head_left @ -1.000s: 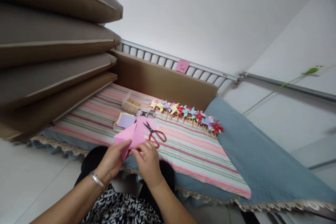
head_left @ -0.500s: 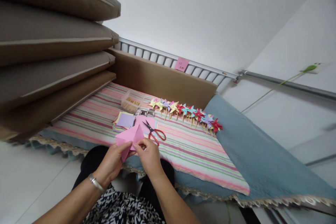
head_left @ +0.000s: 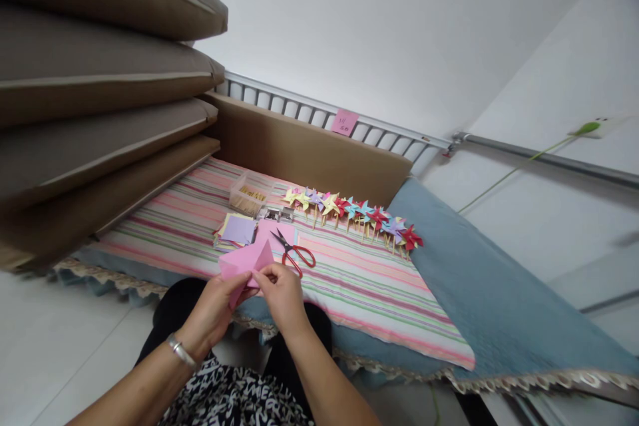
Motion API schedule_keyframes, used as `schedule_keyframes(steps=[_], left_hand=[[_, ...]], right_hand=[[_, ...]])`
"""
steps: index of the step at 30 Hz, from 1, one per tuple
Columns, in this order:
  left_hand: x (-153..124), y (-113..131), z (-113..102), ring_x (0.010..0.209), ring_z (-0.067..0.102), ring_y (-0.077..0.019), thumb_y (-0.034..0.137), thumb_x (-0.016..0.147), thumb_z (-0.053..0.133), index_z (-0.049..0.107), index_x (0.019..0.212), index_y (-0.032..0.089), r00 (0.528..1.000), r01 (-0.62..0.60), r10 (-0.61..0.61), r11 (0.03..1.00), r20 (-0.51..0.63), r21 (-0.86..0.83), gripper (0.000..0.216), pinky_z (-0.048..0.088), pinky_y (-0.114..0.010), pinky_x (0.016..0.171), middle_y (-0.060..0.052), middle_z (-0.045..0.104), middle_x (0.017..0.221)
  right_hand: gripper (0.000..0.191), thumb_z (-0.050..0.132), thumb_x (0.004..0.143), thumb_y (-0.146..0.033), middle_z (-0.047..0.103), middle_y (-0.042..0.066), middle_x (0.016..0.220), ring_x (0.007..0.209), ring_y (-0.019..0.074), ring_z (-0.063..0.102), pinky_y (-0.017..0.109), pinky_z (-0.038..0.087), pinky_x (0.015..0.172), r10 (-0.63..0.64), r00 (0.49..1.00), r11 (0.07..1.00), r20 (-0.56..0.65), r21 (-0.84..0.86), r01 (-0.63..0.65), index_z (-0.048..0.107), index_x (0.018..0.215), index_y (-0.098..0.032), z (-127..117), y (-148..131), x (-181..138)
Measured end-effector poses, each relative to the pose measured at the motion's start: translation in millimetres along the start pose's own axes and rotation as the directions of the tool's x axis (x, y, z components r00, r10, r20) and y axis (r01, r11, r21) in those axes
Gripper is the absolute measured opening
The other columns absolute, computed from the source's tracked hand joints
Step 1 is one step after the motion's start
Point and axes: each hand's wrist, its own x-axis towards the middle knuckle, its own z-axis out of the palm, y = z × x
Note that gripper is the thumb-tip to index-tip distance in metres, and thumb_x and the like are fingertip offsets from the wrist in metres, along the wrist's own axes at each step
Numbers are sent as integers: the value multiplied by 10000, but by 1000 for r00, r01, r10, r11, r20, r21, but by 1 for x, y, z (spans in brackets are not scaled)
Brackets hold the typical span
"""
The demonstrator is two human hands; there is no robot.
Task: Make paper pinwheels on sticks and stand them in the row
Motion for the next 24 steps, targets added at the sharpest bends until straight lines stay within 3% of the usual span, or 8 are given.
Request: schedule_keyframes(steps=[24], left_hand=[[-1,1,1,726,644,-189,270,607,784,696,904,85,1000,-25,26,993,-9,119,360,514,-286,700,-101,721,800]], right_hand=[[167,621,748,-298,645,-13,589,586,149,582,225,420,546,44,999,996,-7,-71,-44,671,625,-196,0,0,0]])
